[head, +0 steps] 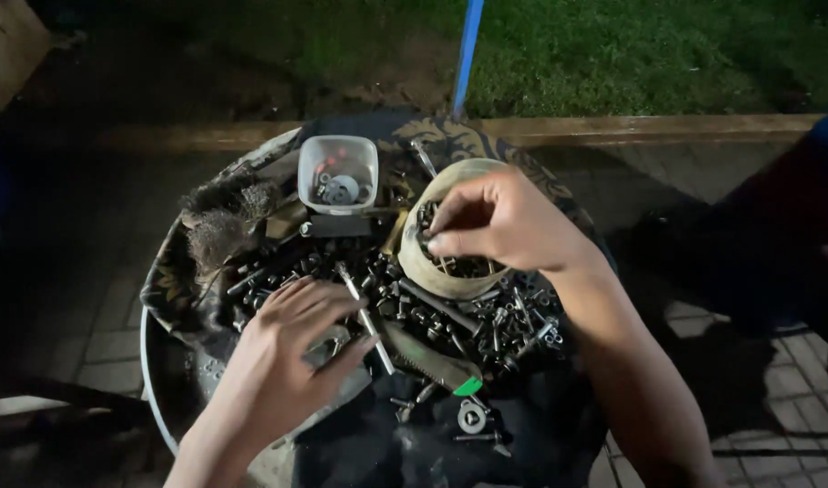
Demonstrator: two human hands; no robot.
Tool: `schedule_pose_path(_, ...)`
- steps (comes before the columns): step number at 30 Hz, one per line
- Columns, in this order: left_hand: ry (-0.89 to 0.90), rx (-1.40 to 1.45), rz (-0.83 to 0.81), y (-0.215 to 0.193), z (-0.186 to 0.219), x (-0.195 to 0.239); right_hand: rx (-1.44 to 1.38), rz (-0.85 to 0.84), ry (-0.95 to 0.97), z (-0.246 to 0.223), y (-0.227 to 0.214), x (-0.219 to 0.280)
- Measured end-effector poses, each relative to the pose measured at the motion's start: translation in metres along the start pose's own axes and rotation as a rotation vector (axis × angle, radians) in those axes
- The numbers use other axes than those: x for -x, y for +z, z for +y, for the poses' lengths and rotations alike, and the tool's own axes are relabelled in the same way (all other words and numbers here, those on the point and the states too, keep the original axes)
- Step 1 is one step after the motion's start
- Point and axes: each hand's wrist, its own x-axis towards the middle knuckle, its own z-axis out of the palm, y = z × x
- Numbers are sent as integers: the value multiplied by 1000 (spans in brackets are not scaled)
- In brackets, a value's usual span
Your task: The person cleans a metal part using a white stick and a cloth on a table covered with various metal hardware. They then pick up a bolt and a nut, screw them together, and place the assembled piece into a white container.
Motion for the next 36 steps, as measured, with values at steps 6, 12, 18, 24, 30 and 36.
schedule_pose_path(6, -34, 397, 164, -3, 21, -35, -443, -135, -250, -6, 32, 13)
schedule_pose_path(12, -29, 546, 296, 1, 17, -30, -353, 32, -344, -27, 46, 16)
schedule_pose_path(18, -27, 641, 219, -5, 15, -23, -470, 19, -399, -36, 54, 19)
schedule_pose_path(24, 10, 776, 189, -4, 10, -16, -417, 71, -392, -34, 60, 24)
schedule_pose_path(30, -34, 975, 141, -1, 9, -14, -424, 84, -427, -35, 63, 26)
schedule_pose_path(36, -23, 991, 102, -5, 10, -17, -298, 159, -452, -43, 62, 25)
